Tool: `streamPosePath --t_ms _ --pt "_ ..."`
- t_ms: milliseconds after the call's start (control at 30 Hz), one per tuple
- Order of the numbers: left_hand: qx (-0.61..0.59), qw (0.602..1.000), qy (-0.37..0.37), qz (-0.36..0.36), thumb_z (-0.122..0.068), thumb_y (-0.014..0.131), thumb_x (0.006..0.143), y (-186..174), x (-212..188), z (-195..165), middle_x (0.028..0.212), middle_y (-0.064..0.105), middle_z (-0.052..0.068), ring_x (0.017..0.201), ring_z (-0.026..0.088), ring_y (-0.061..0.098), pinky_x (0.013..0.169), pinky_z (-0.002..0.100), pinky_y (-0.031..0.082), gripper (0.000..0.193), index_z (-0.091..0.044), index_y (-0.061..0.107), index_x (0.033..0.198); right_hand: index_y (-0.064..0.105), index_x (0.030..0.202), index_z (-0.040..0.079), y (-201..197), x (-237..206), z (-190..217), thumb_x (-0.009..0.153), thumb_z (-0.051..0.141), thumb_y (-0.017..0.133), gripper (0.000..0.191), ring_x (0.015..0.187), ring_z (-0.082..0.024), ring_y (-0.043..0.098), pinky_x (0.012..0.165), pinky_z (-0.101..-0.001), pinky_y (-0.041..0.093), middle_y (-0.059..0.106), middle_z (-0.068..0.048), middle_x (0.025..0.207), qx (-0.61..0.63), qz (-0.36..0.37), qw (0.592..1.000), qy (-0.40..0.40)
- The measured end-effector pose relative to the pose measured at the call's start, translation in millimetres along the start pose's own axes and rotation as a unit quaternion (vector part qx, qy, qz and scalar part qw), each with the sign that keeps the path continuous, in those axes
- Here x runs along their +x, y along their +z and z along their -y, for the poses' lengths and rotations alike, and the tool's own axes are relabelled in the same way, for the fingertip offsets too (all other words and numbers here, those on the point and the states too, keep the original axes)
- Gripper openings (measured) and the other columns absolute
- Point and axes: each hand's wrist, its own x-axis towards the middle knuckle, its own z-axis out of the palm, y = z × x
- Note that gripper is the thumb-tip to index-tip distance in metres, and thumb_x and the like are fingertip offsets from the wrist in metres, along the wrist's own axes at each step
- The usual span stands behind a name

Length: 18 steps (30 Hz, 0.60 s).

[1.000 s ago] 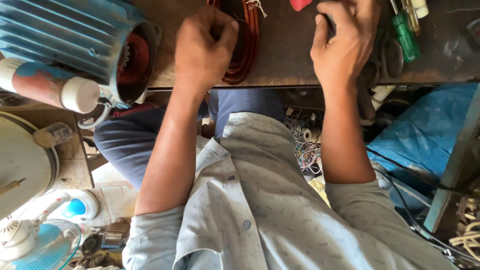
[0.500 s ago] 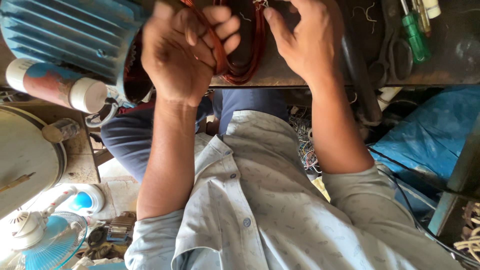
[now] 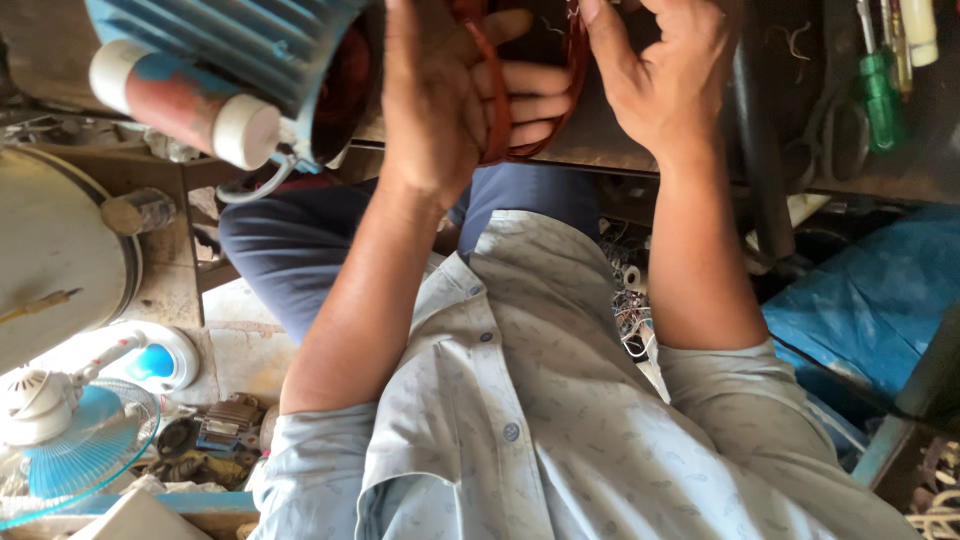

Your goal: The person sits at a workbench and fits copper wire coils into the stator of a blue electric motor housing, pressing the coils into the slots by hand. They then cut and shape a strip of white insulating paper with scissors, fit the paper into the motor, and finally pick up a screwdriver to work on the housing.

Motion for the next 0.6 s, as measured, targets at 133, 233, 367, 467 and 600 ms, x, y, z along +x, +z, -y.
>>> streamPosePath --t_ms 133,233,367,467,600 --pt "0.010 0.996 0.074 0.041 -0.085 0.021 0.096 -5.9 -0.2 4.1 0.144 0.063 0.013 0.126 0.029 0.064 0.113 0.045 0.051 0.107 0.002 0.050 0.152 0.068 0.112 -0.001 3.4 3.0 16.5 0.108 0.002 0.063 0.007 0.100 -0.025 0.073 0.087 -0.0339 0.054 0.073 -0.011 0.105 0.049 0.015 0.999 -0.013" --pt "0.043 0.989 0.127 0.069 -0.080 0.020 0.102 -9.6 2.5 13.1 0.135 0.064 0.014 0.126 0.026 0.060 0.115 0.042 0.045 0.098 0.001 0.056 0.144 0.070 0.111 -0.002 0.8 -4.3 15.5 0.109 0.003 0.071 0.005 0.094 -0.026 0.071 0.085 -0.0358 0.054 0.072 -0.013 0.102 0.043 0.006 0.999 0.001" --pt "-0.017 0.982 0.150 0.112 -0.075 0.024 0.109 1.0 3.2 15.9 0.134 0.063 0.013 0.123 0.025 0.059 0.113 0.041 0.042 0.089 0.001 0.053 0.144 0.066 0.108 0.000 -8.2 -23.2 -4.9 0.109 0.005 0.066 0.005 0.092 -0.020 0.068 0.082 -0.0295 0.050 0.070 -0.009 0.100 0.111 0.008 0.994 0.014" --pt "-0.051 0.973 0.182 0.132 -0.074 0.026 0.109 23.1 -12.9 8.3 0.130 0.060 0.013 0.120 0.026 0.058 0.113 0.040 0.041 0.085 0.000 0.050 0.144 0.059 0.093 0.006 -19.4 -32.6 -33.0 0.109 0.013 0.071 0.022 0.071 -0.012 0.054 0.068 -0.0247 0.040 0.058 -0.001 0.080 0.232 -0.052 0.966 0.102" --pt "-0.029 0.953 0.264 0.145 -0.086 0.021 0.091 54.8 -59.0 -1.0 0.125 0.064 0.017 0.116 0.025 0.061 0.110 0.036 0.043 0.103 -0.005 0.044 0.152 0.061 0.097 0.003 -35.4 -38.5 -62.4 0.110 0.015 0.071 0.020 0.073 -0.013 0.057 0.070 -0.0274 0.044 0.061 -0.002 0.086 0.249 -0.052 0.957 0.138"
